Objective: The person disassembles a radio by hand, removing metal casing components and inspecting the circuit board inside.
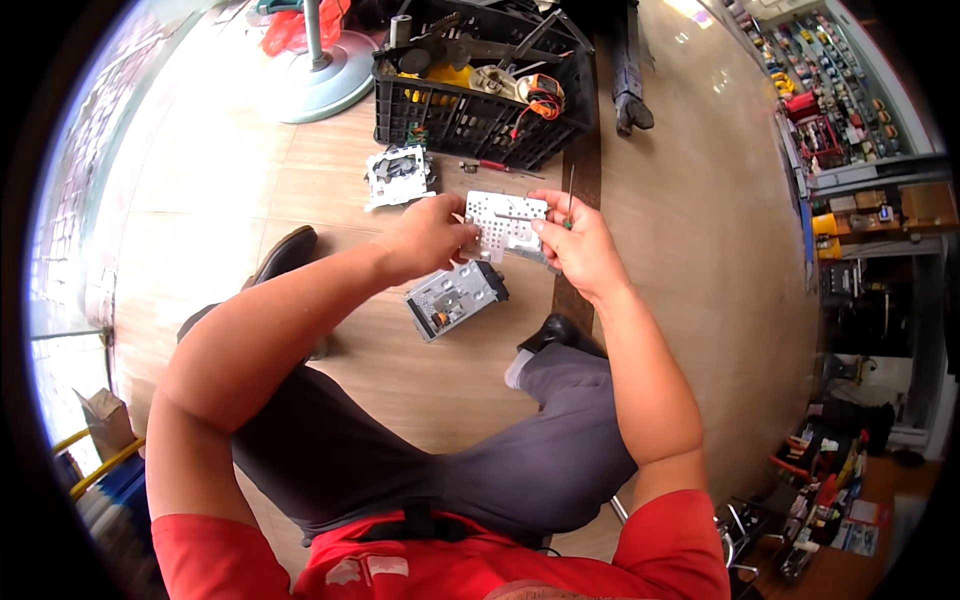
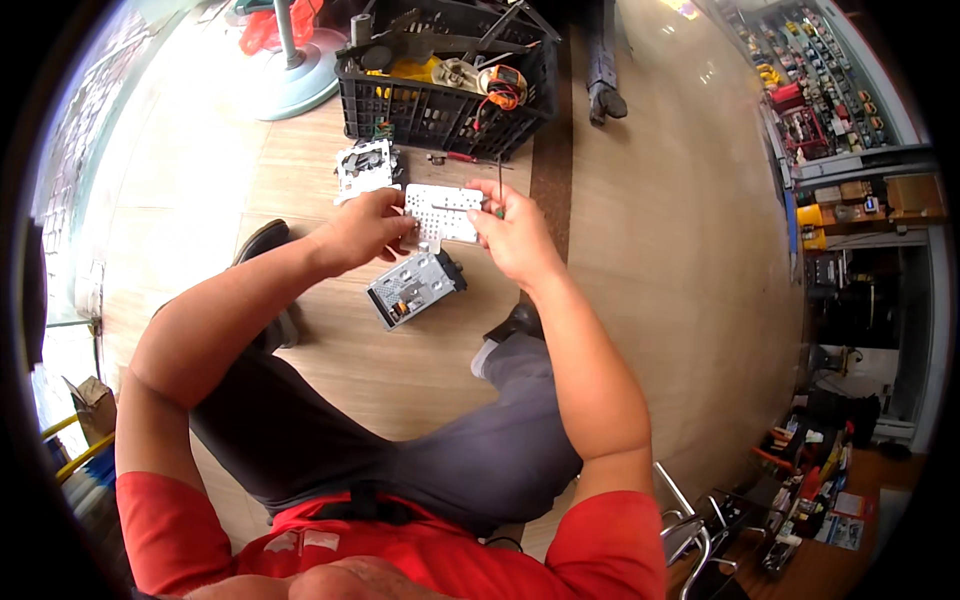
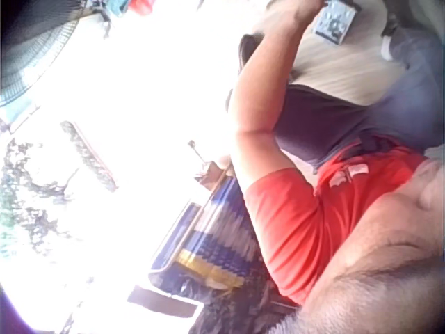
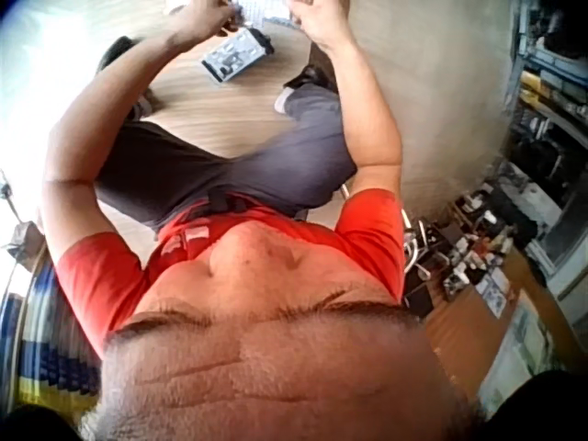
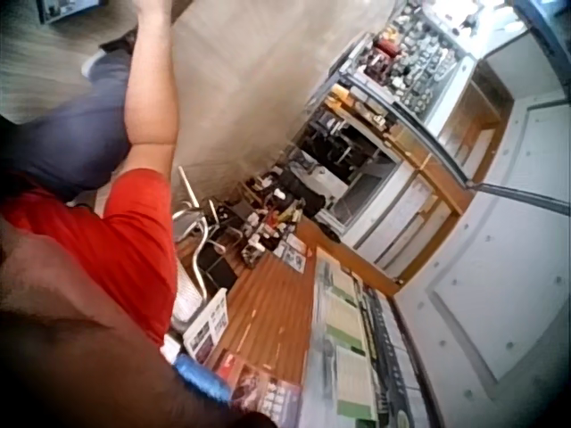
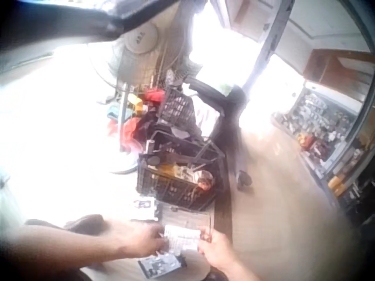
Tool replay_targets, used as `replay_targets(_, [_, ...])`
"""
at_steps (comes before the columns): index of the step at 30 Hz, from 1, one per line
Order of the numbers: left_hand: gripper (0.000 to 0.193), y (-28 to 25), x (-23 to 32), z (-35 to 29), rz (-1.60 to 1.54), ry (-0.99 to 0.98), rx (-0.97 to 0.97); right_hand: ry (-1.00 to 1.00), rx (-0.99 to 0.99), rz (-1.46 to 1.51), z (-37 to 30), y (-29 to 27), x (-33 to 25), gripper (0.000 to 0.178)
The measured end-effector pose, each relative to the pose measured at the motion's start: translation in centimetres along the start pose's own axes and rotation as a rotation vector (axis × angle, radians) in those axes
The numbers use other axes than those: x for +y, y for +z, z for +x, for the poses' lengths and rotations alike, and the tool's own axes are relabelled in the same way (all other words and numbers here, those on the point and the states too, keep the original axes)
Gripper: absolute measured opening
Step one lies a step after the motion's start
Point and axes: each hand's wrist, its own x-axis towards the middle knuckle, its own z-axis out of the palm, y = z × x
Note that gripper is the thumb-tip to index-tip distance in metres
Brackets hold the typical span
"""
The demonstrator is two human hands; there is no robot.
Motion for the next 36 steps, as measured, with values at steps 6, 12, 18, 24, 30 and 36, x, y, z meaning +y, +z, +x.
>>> replay_targets(6, [0.026, 2.1, -3.3, -0.2, 0.139, 0.081, 0.037, 0.110, -0.073, -0.264, -2.0, 0.4, 1.9, 0.031])
replay_targets(12, [0.029, 2.0, -5.0, -2.1, -0.046, -0.066, -0.079, 0.029, -0.139, -0.325, -4.4, 1.5, 1.4, 0.034])
replay_targets(18, [0.026, 2.2, -4.7, -2.5, -0.165, -0.098, -0.110, -0.085, -0.121, -0.397, -4.1, 1.0, 1.1, 0.034])
replay_targets(24, [0.025, 2.4, -4.2, -2.4, -0.101, -0.088, -0.080, -0.158, -0.131, -0.429, -3.4, 0.4, 1.0, 0.034])
replay_targets(30, [0.025, 2.4, -5.0, -2.6, -0.175, -0.073, -0.066, -0.215, -0.141, -0.615, -3.6, 1.4, 0.0, 0.031])
replay_targets(36, [0.023, 2.2, -5.7, -2.5, -0.139, -0.066, -0.053, -0.251, -0.172, -0.662, -3.5, 1.8, 0.0, 0.030])
